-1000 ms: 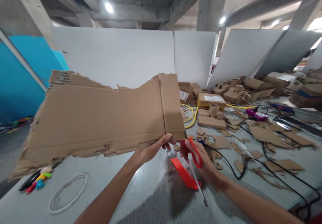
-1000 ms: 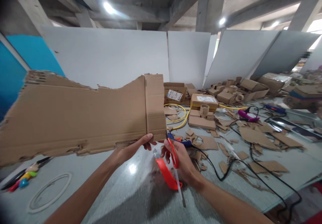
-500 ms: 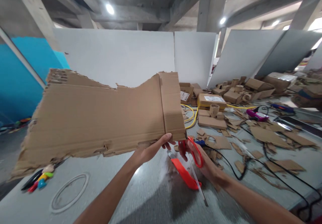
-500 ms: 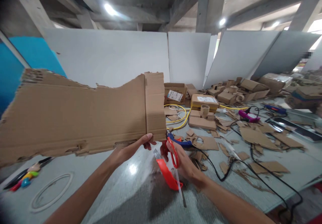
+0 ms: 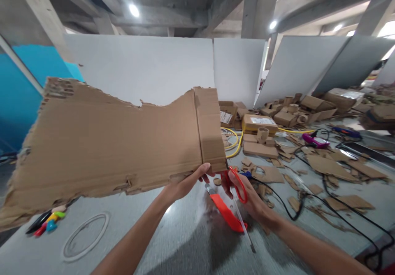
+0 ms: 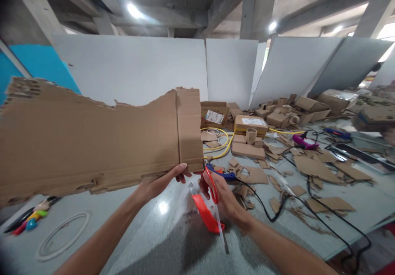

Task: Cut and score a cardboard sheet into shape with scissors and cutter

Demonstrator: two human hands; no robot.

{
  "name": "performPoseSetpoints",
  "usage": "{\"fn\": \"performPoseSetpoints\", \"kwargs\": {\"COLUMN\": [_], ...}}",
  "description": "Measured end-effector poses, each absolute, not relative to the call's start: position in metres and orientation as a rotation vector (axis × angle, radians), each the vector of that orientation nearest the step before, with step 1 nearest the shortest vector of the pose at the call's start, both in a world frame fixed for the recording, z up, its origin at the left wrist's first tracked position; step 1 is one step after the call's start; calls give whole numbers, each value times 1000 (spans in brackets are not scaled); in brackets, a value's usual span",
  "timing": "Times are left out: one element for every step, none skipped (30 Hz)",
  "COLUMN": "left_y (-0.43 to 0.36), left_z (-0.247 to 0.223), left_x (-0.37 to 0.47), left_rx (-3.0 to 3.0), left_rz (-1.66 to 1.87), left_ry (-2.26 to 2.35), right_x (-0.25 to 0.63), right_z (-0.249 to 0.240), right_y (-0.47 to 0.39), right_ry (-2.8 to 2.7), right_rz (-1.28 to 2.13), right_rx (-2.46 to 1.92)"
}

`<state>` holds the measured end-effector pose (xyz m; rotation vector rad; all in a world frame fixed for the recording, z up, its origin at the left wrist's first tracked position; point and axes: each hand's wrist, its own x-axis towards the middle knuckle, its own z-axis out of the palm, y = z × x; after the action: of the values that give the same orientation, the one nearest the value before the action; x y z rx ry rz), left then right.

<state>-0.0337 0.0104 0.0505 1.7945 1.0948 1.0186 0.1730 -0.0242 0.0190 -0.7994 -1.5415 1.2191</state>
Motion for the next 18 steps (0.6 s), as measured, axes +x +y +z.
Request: {"fn": "performPoseSetpoints", "kwargs": {"left_y": [10, 10, 9, 10, 10, 11, 12, 13, 14, 14, 14, 14, 13, 13, 12, 11, 10, 10], "left_z": [51, 52, 53, 53, 53, 53, 52, 51, 50, 50, 49, 49, 49, 50, 51, 51, 52, 53], "left_x": [-33, -32, -32, -32, -31, -31, -31, -31, -32, -32, -32, -32, -32, -33, -33, -33, -34, -34], "left_rx": [1791, 1790, 1791, 1796, 1803, 1811, 1817, 1822, 1823, 1821, 1816, 1813, 1813, 1816, 1820, 1825, 1832, 1841], "left_rz": [1020, 1023, 1025, 1026, 1025, 1022, 1019, 1015, 1015, 1015, 1017, 1020, 1019, 1011, 1002, 992, 982, 972], "left_ry": [1108, 1119, 1128, 1134, 1138, 1138, 1136, 1128, 1119, 1110, 1106, 1107, 1112, 1121, 1134, 1145, 1151, 1149], "right_x": [173, 172, 172, 172, 171, 171, 171, 170, 170, 170, 169, 169, 169, 169, 169, 168, 168, 167], "right_z": [13, 8, 2, -3, -8, -11, -14, -16, -18, -19, -20, -21, -22, -22, -23, -24, -25, -25], "right_y": [-22, -19, -15, -12, -10, -7, -5, -4, -3, -3, -3, -4, -5, -6, -7, -8, -8, -8], "right_ry": [-1518, -1485, -1464, -1438, -1413, -1394, -1381, -1375, -1377, -1382, -1384, -1381, -1370, -1358, -1350, -1353, -1363, -1376], "right_rz": [1251, 1284, 1307, 1322, 1333, 1339, 1342, 1343, 1340, 1335, 1336, 1342, 1356, 1377, 1394, 1398, 1388, 1366], "right_rx": [-786, -788, -787, -786, -784, -781, -776, -774, -776, -780, -782, -782, -781, -781, -777, -773, -769, -766]}}
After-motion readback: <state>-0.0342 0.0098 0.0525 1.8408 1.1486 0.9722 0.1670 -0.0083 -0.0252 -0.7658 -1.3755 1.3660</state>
